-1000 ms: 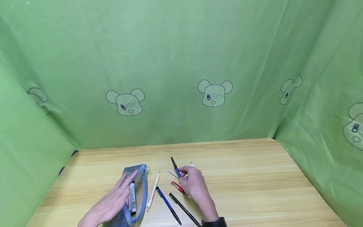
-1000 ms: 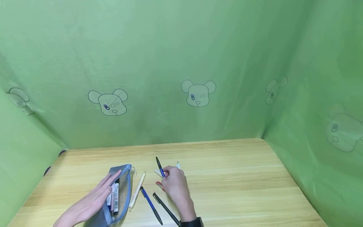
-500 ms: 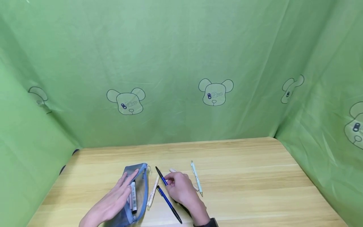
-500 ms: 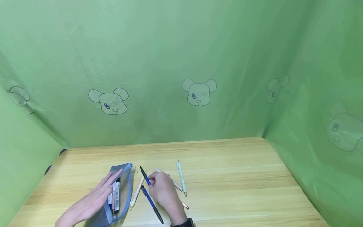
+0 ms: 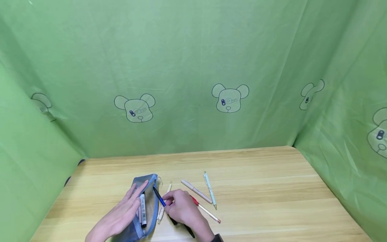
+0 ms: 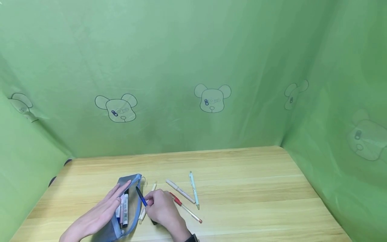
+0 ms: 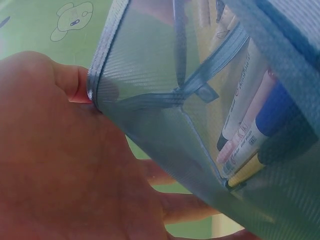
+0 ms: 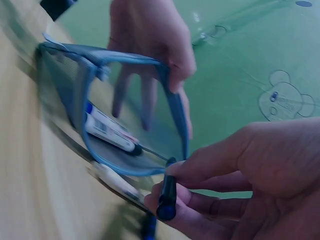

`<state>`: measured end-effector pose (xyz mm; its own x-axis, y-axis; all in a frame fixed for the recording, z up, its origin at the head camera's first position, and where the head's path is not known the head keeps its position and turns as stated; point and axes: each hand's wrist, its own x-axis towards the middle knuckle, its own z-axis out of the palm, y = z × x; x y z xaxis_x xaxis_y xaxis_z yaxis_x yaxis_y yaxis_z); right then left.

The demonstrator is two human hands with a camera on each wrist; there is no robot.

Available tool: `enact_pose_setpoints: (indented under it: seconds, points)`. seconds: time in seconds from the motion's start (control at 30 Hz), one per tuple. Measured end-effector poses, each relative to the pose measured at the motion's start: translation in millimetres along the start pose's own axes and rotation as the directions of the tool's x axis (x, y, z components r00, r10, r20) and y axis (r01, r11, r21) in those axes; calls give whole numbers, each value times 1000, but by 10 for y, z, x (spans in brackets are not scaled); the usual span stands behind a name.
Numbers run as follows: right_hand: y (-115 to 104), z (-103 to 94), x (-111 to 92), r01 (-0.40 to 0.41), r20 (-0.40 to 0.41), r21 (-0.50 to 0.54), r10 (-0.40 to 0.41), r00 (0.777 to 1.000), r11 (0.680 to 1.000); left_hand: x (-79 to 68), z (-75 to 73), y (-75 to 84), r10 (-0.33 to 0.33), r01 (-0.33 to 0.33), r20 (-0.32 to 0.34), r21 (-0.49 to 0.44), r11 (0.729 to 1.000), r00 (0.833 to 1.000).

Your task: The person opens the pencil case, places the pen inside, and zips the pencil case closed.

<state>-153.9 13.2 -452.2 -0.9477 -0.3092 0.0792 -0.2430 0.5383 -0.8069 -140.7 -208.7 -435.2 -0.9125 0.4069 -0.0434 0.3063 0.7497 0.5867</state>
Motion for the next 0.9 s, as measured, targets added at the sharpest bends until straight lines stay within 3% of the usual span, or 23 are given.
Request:
enact_pose_setpoints:
  seconds: [0.33,0.57,0.8,0.9]
  points:
    - [-39,280,81,-56,-37,175,63,997,983,14,1,-4,-6,6,8,-9,1000,1000]
    - [-66,373,89,-72,-75,242,92,993,968,17,0,7,-24,25,18,-14,1000,1000]
    - [-116,462,127,-48,-87,258,73,994,965,15,-5,14,-41,41,8,-8,999,999]
    - [-139,504,139,-59,-60,313,81,995,948,14,-3,13,-43,43,8,-4,999,999]
